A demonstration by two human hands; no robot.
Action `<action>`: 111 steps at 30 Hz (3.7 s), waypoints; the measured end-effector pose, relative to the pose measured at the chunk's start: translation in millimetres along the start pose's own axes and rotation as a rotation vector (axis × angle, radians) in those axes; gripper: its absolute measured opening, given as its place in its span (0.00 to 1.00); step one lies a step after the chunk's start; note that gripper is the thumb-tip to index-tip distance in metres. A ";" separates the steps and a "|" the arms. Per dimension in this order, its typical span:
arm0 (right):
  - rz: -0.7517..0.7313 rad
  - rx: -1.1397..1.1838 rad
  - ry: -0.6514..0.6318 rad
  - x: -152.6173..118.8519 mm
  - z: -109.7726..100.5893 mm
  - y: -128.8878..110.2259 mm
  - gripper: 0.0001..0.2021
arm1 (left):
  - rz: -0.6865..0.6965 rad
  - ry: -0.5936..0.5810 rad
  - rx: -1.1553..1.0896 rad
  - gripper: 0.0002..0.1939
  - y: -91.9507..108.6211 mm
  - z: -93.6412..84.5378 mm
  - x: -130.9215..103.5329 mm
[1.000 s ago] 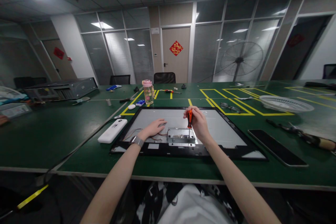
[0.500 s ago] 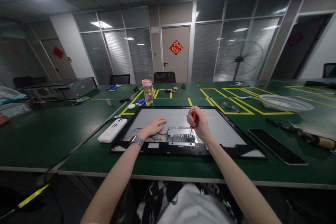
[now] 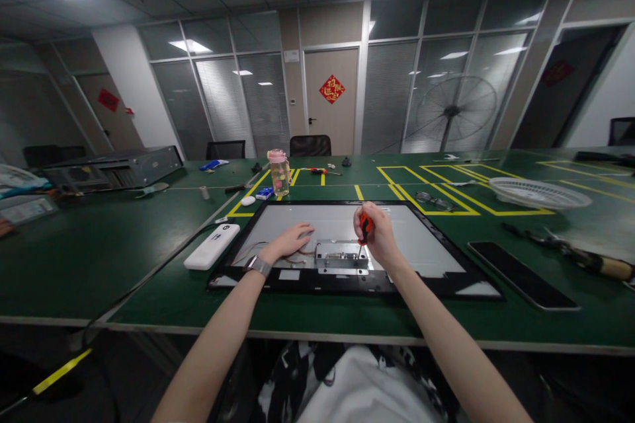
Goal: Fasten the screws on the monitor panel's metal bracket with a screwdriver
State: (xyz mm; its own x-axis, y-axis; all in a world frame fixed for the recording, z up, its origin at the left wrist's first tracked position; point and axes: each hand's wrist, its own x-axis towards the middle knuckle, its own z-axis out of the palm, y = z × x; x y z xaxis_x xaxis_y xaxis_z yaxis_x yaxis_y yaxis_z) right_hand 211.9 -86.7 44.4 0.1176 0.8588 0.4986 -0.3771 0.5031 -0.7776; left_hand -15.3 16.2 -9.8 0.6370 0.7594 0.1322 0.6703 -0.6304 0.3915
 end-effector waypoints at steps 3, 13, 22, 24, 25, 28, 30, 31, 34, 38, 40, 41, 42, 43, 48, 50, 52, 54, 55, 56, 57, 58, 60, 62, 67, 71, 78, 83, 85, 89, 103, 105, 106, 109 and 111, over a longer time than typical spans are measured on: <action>-0.027 -0.046 0.028 1.7 -1.1 3.1 0.14 | 0.004 0.014 0.006 0.23 -1.6 1.2 0.7; -0.184 -0.231 0.064 -0.2 -1.2 4.2 0.14 | -0.008 0.002 0.000 0.22 -0.1 0.1 -0.1; -0.362 -0.535 -0.022 -5.4 -1.3 9.1 0.11 | -0.025 -0.015 0.014 0.22 4.9 -2.4 -1.2; -0.403 -0.586 -0.005 -4.0 -2.1 9.9 0.09 | -0.025 -0.017 0.008 0.22 5.1 -2.5 -1.1; -0.429 -0.612 0.007 -3.3 -2.2 10.2 0.08 | -0.023 -0.016 0.006 0.23 4.9 -2.3 -0.9; -0.496 -0.667 0.054 -2.0 -1.6 10.0 0.04 | -0.015 -0.011 0.001 0.23 2.9 -1.2 -0.4; -0.508 -0.674 0.077 -2.2 -1.2 9.0 0.03 | -0.012 -0.011 0.004 0.23 1.5 -0.2 0.0; -0.507 -0.674 0.081 -2.6 -1.2 8.3 0.03 | -0.012 -0.011 0.008 0.23 0.9 0.2 0.2; -0.481 -0.648 0.056 -4.2 -2.5 7.4 0.09 | -0.009 -0.003 0.022 0.22 0.0 0.9 0.9; -0.432 -0.575 0.025 -5.5 -5.3 8.7 0.14 | -0.010 -0.008 0.029 0.22 1.0 0.3 1.0; -0.429 -0.581 0.028 -5.5 -5.5 9.2 0.13 | -0.019 -0.010 0.029 0.23 1.5 -0.1 1.0; -0.439 -0.595 0.035 -5.3 -5.1 9.1 0.12 | -0.021 -0.010 0.029 0.23 1.6 -0.1 1.0; -0.455 -0.614 0.046 -5.1 -4.4 8.9 0.11 | -0.021 -0.009 0.027 0.23 1.6 0.1 1.2; -0.476 -0.635 0.058 -4.8 -3.6 8.4 0.10 | -0.019 -0.008 0.024 0.23 1.4 0.3 1.4; -0.535 -0.705 0.129 -4.0 -0.5 6.1 0.05 | -0.008 -0.003 0.014 0.23 -0.6 1.5 2.0; -0.536 -0.703 0.151 -4.1 -1.0 6.2 0.05 | -0.011 -0.004 0.019 0.23 -1.3 1.7 1.8; -0.538 -0.692 0.170 -4.2 -2.4 7.1 0.05 | -0.011 -0.004 0.018 0.23 -1.9 1.7 1.4; -0.515 -0.672 0.174 -4.2 -3.8 8.5 0.06 | -0.008 -0.005 0.015 0.23 -2.1 1.4 0.8; -0.489 -0.652 0.167 -4.2 -4.4 9.3 0.07 | -0.005 -0.007 0.013 0.23 -1.9 1.1 0.5; -0.458 -0.623 0.153 -4.3 -4.8 10.0 0.08 | -0.004 -0.008 0.013 0.23 -1.6 0.8 0.2; -0.425 -0.590 0.136 -4.3 -5.0 10.5 0.09 | -0.005 -0.009 0.013 0.23 -1.1 0.5 0.0; -0.398 -0.558 0.120 -4.4 -5.0 10.8 0.10 | -0.007 -0.010 0.015 0.23 -0.5 0.2 -0.1; -0.380 -0.519 0.094 -4.6 -4.4 10.7 0.11 | -0.012 -0.012 0.018 0.23 0.6 0.0 0.1; -0.409 -0.541 0.089 -4.7 -3.6 9.7 0.10 | -0.016 -0.010 0.019 0.23 1.1 0.4 0.8; -0.498 -0.631 0.136 -3.8 -3.4 8.6 0.04 | -0.018 0.000 0.019 0.22 0.7 1.6 1.8; -0.372 -0.504 0.095 -4.5 -3.2 10.2 0.09 | -0.010 0.000 0.025 0.22 -0.2 1.2 1.3; -0.416 -0.519 0.089 -4.5 -2.2 9.5 0.08 | -0.005 -0.005 0.016 0.23 -3.7 2.3 1.7; -0.451 -0.585 0.151 -0.4 -6.3 10.0 0.06 | -0.001 -0.002 0.011 0.23 -1.6 1.1 0.6; -0.392 -0.570 0.132 0.1 -7.3 9.6 0.07 | -0.010 -0.002 0.012 0.23 -0.1 0.2 0.0; -0.336 -0.527 0.071 -0.6 -5.9 8.5 0.10 | -0.016 -0.006 0.006 0.23 2.4 -1.2 -0.8; -0.427 -0.703 -0.132 -10.1 -15.3 -7.3 0.11 | -0.021 -0.002 0.011 0.22 3.6 0.1 0.9; -0.448 -0.702 -0.075 -11.7 -17.2 -9.3 0.10 | -0.024 -0.008 0.009 0.22 4.6 -0.8 0.1; -0.475 -0.724 -0.034 -11.9 -18.4 -9.9 0.09 | -0.025 -0.010 0.009 0.22 5.0 -1.2 -0.3; -0.575 -0.821 0.085 -11.7 -22.5 -10.1 0.05 | -0.020 -0.010 0.005 0.23 4.6 -1.9 -1.1; -0.594 -0.839 0.110 -12.0 -24.9 -9.3 0.06 | -0.017 -0.005 0.004 0.23 3.1 -1.8 -1.3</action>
State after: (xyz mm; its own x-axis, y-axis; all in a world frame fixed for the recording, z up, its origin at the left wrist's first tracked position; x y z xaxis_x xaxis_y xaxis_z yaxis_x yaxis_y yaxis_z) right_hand 236.9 -99.3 36.1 0.1750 0.4330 0.8842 0.5262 0.7179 -0.4557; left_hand -14.8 13.6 -7.1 0.6276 0.7692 0.1205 0.6827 -0.6181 0.3898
